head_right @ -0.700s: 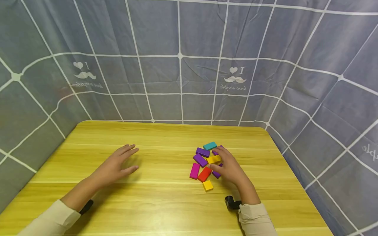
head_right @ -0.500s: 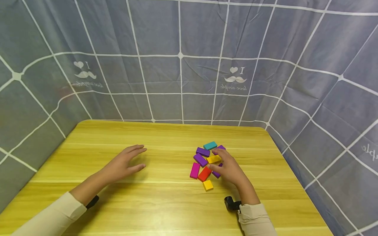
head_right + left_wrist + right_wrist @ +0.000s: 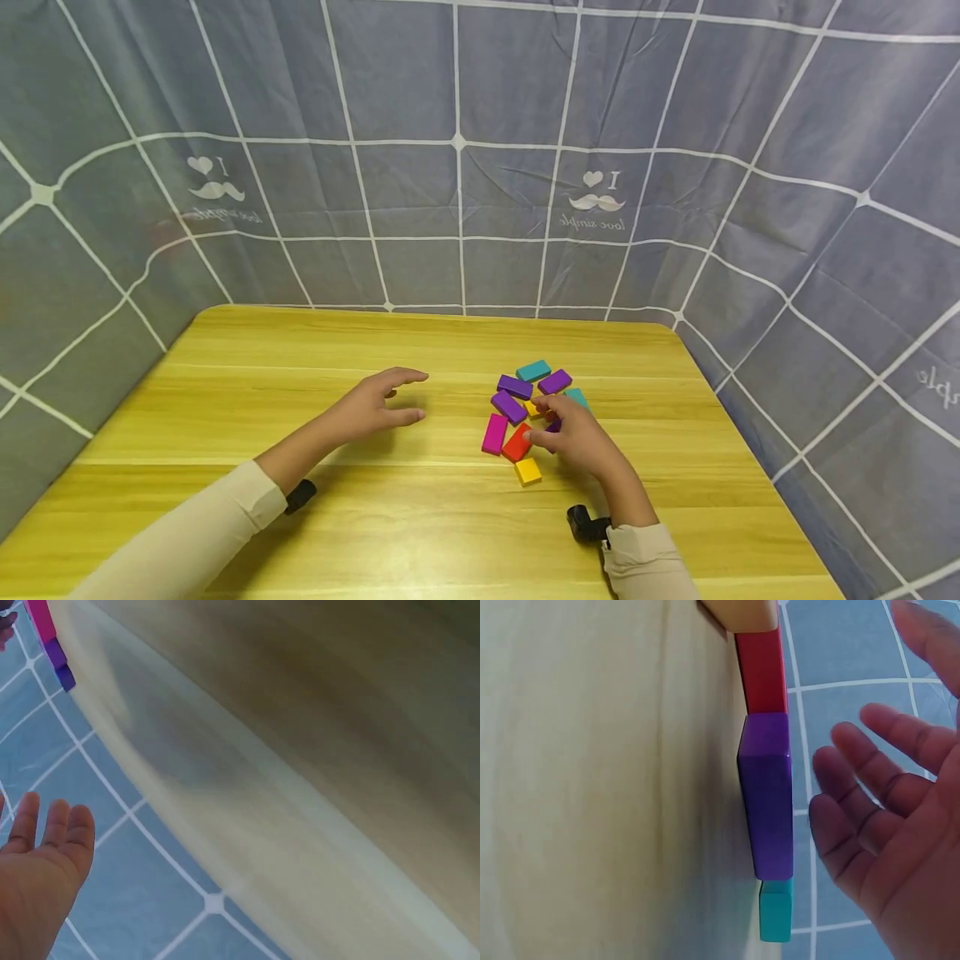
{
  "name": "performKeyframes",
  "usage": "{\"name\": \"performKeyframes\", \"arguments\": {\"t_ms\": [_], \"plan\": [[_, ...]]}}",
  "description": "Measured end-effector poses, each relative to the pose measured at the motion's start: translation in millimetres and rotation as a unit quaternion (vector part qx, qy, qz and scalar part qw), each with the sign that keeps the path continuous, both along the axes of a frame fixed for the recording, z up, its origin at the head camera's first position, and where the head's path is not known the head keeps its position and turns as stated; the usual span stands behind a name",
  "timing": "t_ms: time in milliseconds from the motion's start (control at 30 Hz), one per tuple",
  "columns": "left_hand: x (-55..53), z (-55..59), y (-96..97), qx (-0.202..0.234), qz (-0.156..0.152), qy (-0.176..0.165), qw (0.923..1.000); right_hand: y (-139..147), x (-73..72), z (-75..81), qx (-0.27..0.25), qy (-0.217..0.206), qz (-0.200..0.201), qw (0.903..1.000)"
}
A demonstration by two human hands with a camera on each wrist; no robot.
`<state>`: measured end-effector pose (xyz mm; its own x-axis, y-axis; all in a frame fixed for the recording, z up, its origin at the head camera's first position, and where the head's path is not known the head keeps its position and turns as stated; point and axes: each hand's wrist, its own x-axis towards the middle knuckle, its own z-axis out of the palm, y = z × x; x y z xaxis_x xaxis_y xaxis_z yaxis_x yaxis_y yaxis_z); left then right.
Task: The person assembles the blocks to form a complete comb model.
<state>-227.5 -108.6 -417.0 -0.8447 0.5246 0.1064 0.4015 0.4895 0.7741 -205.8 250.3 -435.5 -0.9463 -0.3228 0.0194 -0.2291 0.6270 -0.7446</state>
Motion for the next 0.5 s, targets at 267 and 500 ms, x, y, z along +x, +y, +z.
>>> {"name": "performKeyframes", "arguments": {"t_ms": [267, 500], "plan": [[-6.2, -7.9, 27.0, -0.031, -0.056, -0.006, 0.9979, -1.9, 1.1, -0.8, 0.025, -0.007, 0.001, 0.9997], [-4.0, -12.4, 49.3, -0.024, -0.045, -0.019, 0.9985, -3.2, 2.7, -4.0, 0.037, -0.012, 0.013, 0.9991]]}}
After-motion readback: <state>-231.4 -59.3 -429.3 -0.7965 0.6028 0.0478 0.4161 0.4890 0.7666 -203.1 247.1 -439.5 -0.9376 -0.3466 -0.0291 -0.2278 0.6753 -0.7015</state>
